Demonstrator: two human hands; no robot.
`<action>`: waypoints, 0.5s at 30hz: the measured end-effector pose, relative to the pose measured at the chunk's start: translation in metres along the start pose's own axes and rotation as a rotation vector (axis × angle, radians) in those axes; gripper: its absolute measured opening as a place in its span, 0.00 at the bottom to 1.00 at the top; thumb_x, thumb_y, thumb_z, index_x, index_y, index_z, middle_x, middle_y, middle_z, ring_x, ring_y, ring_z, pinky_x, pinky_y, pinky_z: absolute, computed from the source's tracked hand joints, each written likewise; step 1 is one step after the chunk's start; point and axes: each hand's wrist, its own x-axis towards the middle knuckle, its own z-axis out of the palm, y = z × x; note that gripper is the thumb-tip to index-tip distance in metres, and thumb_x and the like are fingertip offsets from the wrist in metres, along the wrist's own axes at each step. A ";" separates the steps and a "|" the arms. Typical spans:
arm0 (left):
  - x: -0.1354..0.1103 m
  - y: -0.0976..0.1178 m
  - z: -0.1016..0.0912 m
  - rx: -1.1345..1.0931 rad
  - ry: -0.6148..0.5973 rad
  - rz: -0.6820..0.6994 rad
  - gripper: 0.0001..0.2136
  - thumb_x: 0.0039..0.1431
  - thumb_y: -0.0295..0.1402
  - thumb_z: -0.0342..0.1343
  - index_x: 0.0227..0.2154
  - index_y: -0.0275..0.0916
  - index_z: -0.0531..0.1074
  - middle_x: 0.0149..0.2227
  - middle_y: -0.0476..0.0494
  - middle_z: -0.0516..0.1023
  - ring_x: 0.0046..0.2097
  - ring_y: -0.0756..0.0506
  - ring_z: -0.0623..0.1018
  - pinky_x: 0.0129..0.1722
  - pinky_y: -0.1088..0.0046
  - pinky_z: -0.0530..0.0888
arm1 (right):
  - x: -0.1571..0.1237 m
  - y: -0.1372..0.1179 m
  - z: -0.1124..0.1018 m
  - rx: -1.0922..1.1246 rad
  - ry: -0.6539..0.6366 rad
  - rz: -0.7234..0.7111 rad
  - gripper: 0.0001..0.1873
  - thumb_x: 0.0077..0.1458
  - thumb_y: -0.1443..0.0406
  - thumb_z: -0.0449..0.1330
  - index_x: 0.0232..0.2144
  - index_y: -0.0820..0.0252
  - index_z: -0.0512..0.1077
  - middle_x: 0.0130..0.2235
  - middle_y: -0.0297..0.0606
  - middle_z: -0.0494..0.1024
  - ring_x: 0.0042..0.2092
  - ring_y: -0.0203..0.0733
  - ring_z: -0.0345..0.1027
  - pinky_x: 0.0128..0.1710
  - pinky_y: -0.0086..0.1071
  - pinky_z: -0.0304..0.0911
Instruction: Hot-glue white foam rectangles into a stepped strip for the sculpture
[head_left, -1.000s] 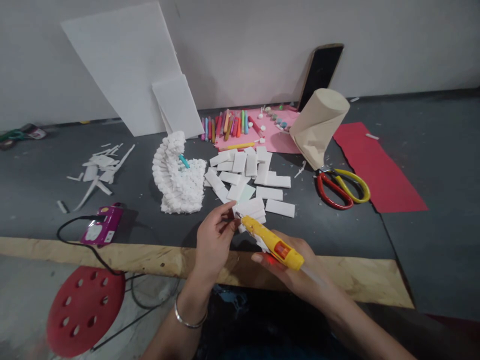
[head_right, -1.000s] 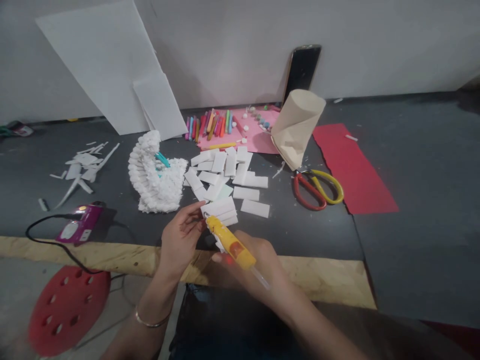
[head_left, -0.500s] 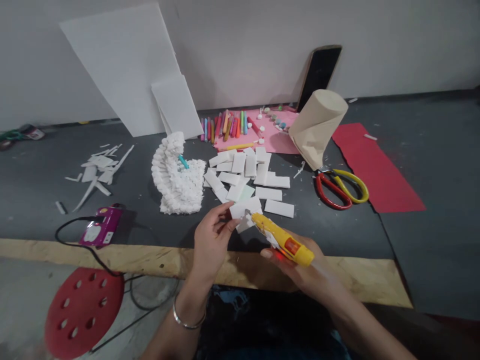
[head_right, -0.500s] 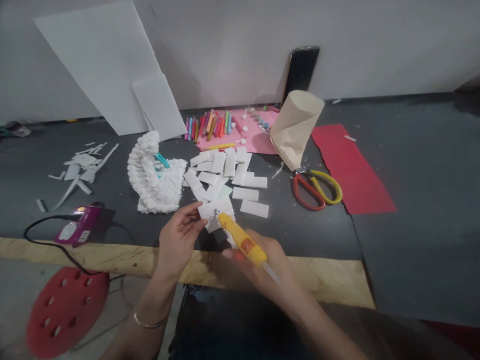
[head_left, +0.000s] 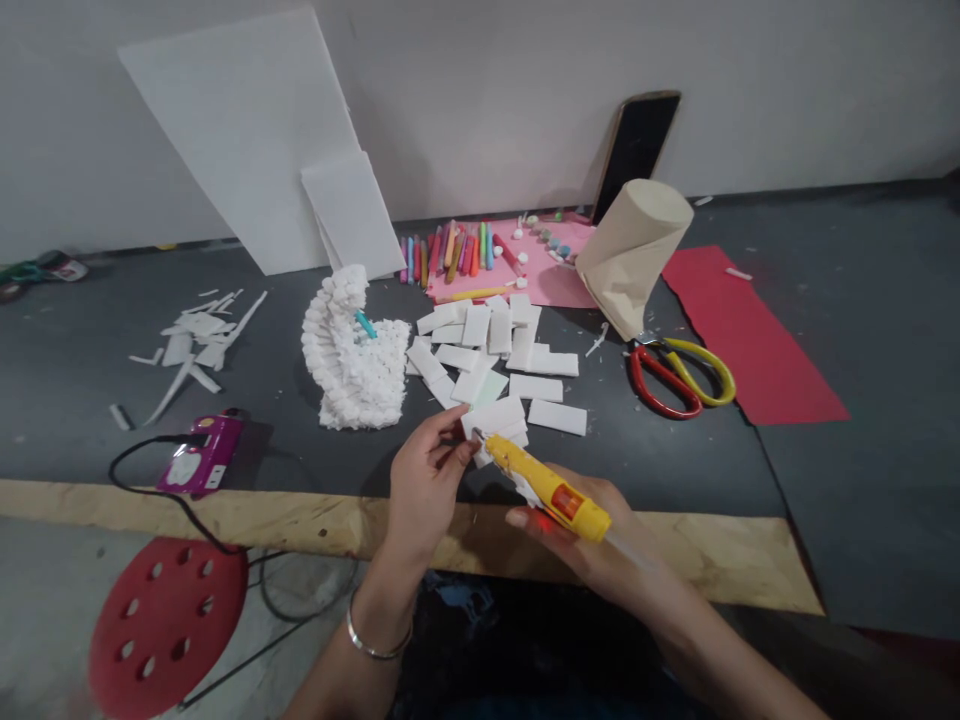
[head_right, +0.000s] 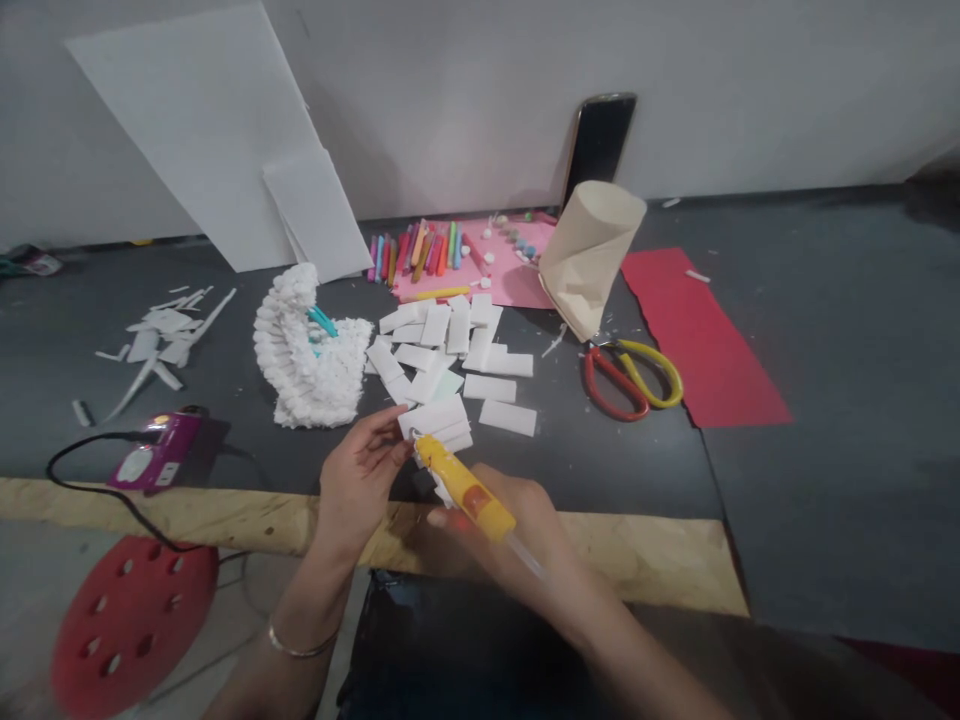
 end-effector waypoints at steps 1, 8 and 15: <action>0.000 0.000 0.000 -0.003 -0.004 -0.003 0.16 0.55 0.36 0.63 0.47 0.40 0.77 0.41 0.42 0.81 0.41 0.46 0.81 0.41 0.70 0.80 | 0.000 -0.001 0.000 -0.004 -0.001 0.005 0.18 0.57 0.51 0.60 0.27 0.57 0.66 0.25 0.32 0.68 0.26 0.36 0.59 0.22 0.30 0.54; 0.002 0.002 0.000 -0.006 0.023 0.000 0.16 0.53 0.36 0.65 0.46 0.41 0.77 0.39 0.43 0.81 0.41 0.46 0.81 0.40 0.71 0.79 | 0.000 0.005 -0.009 0.067 0.125 0.035 0.17 0.55 0.52 0.63 0.24 0.56 0.65 0.23 0.31 0.67 0.24 0.36 0.59 0.22 0.31 0.56; 0.003 0.005 -0.003 -0.169 0.022 -0.040 0.17 0.51 0.36 0.67 0.44 0.38 0.76 0.39 0.42 0.83 0.42 0.45 0.82 0.42 0.72 0.79 | 0.014 0.008 -0.009 0.265 0.397 0.140 0.17 0.49 0.51 0.64 0.28 0.56 0.66 0.24 0.32 0.71 0.22 0.36 0.62 0.23 0.32 0.63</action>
